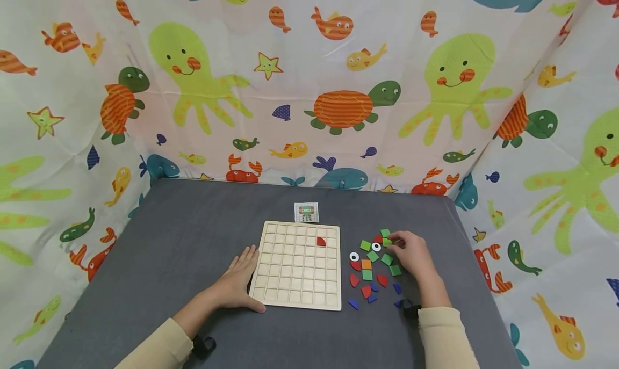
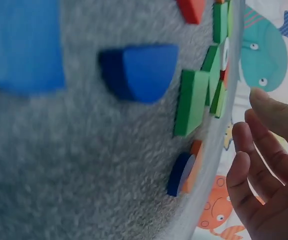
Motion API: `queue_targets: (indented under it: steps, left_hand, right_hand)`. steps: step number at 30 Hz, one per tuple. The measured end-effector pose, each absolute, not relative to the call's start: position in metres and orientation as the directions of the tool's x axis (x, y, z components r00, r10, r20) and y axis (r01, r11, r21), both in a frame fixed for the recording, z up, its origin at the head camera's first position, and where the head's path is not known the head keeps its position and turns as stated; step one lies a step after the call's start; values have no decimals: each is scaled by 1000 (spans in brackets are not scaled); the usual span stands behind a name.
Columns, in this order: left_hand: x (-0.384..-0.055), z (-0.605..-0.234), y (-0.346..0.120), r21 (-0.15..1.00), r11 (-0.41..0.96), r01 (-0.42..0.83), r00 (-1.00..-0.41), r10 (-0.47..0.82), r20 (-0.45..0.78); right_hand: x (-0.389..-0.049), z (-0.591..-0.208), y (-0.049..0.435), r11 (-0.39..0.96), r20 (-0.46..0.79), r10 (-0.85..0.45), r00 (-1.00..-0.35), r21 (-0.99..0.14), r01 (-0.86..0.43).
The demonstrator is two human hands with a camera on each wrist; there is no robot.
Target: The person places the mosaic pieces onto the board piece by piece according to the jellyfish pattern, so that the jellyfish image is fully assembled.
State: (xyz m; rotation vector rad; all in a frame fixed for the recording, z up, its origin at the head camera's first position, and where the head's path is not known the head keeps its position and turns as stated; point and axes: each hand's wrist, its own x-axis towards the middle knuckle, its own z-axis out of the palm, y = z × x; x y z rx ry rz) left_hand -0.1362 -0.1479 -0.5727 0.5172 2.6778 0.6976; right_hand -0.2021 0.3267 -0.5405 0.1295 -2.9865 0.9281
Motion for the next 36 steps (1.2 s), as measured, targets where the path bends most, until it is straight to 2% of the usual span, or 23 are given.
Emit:
queue_targets:
  steps: [8, 36]
  left_hand:
    - [-136, -572, -148, 510, 819, 262, -883, 416, -216]
    - [-134, -568, -149, 526, 806, 271, -880, 429, -205]
  right_hand:
    - [-214, -552, 334, 827, -64, -111, -992, -560, -56]
    - [-221, -550, 334, 887, -74, -226, -971, -427, -174]
